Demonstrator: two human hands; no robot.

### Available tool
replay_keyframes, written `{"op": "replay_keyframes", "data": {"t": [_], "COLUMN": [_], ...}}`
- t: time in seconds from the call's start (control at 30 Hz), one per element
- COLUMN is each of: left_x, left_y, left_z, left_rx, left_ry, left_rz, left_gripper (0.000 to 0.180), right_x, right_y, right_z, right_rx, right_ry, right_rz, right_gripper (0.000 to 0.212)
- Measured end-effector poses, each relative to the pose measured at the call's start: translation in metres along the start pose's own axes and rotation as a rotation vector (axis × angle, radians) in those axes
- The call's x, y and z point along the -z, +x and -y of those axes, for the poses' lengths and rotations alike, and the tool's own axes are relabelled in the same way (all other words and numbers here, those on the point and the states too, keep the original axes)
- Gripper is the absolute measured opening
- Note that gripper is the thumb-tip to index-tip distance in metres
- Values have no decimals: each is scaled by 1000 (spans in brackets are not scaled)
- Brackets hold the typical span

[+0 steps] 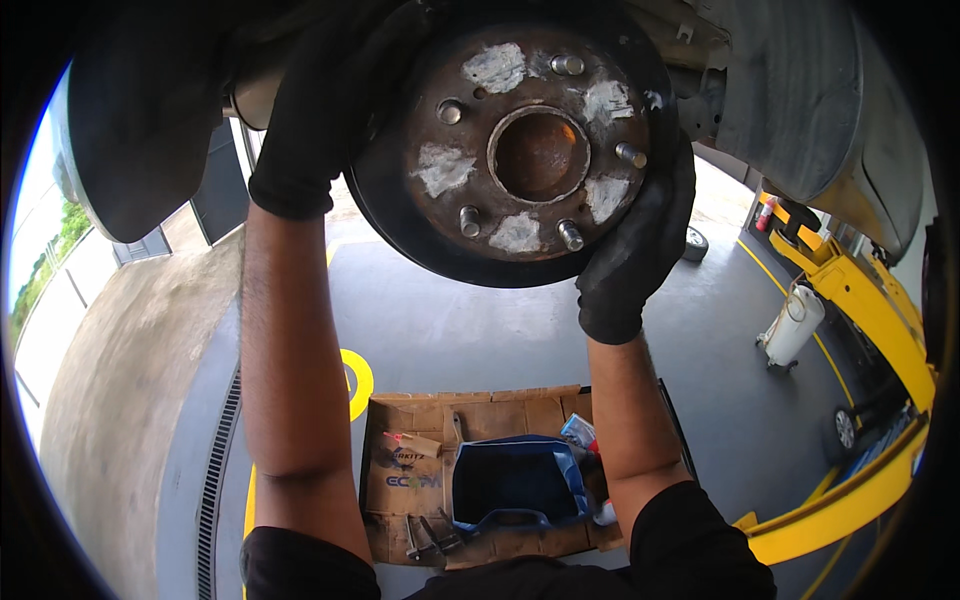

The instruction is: The person sprays a lubricant onto a brake drum, then repeatedly attempts to fit the drum onto the rear wheel hub of a lifted car. The person removes and repositions the drum multiple times, trying to align it with the hub and brake assembly.

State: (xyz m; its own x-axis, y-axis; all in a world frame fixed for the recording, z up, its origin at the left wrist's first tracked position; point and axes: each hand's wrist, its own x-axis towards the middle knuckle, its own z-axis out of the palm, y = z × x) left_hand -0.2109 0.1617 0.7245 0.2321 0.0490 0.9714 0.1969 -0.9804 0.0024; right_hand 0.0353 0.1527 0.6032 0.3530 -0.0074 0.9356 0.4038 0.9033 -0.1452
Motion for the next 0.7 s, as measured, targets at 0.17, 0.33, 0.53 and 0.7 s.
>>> {"op": "replay_keyframes", "data": {"t": [0.17,0.33,0.53,0.7], "left_x": [-126,-141,-131,-131], "left_y": [-159,-236,-171,-141], "left_z": [-86,-73,-36,-21], "left_rx": [273,495,383,277], "left_ry": [-81,-21,25,-93], "left_rz": [-554,-508,-636,-826], "left_gripper": [63,74,68,57], "right_x": [-60,-99,-63,-42], "right_y": [215,274,214,219], "right_z": [63,78,46,11], "right_rx": [595,674,494,387], "right_ry": [52,-71,129,147], "right_rz": [881,938,1221,1079], "right_gripper": [34,39,38,35]}}
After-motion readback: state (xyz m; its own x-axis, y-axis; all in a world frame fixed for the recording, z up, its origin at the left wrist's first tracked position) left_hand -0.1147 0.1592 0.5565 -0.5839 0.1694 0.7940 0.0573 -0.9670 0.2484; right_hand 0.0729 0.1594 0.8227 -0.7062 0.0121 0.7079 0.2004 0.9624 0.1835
